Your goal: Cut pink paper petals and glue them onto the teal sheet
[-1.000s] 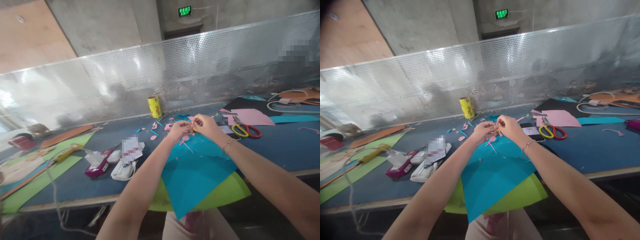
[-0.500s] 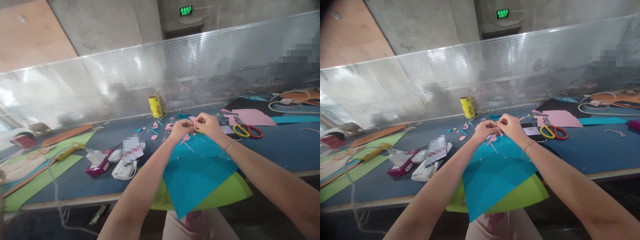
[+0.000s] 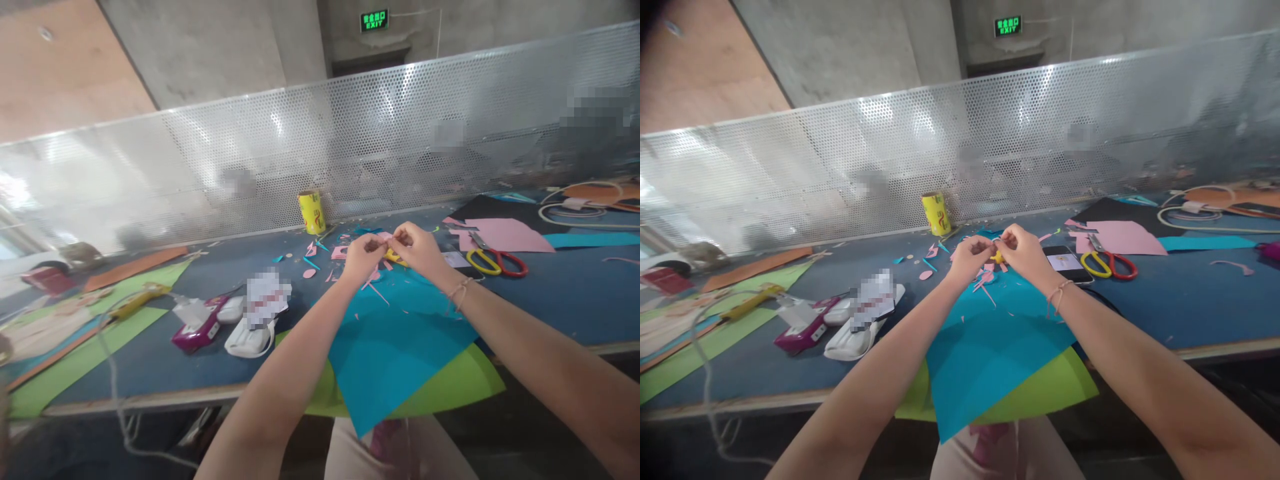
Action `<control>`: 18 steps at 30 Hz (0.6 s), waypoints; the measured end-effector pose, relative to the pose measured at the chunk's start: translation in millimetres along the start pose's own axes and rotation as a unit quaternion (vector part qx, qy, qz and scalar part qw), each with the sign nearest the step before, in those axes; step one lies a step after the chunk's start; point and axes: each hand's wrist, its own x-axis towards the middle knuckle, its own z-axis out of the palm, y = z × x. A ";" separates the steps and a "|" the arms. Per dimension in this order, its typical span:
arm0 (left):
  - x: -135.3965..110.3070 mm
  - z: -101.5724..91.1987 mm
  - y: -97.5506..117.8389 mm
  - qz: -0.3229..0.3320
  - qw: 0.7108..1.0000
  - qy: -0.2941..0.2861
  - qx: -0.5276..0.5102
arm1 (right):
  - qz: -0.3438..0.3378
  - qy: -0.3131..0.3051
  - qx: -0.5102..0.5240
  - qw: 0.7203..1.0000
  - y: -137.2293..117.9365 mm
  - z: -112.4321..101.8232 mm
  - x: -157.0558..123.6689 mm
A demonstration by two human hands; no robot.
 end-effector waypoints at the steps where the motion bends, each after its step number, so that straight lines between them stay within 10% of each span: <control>1: 0.7 -1.1 -1.2 -0.004 1.000 0.003 -0.010 | 0.006 -0.015 -0.008 1.000 -0.3 -0.1 0.0; 7: 3.1 -4.0 -6.7 0.005 1.000 0.019 -0.002 | 0.067 -0.129 0.035 0.989 -0.6 2.2 0.9; 18: 6.6 -3.5 -11.9 -0.011 0.999 0.040 -0.002 | 0.080 -0.136 0.057 0.986 -1.0 0.3 2.5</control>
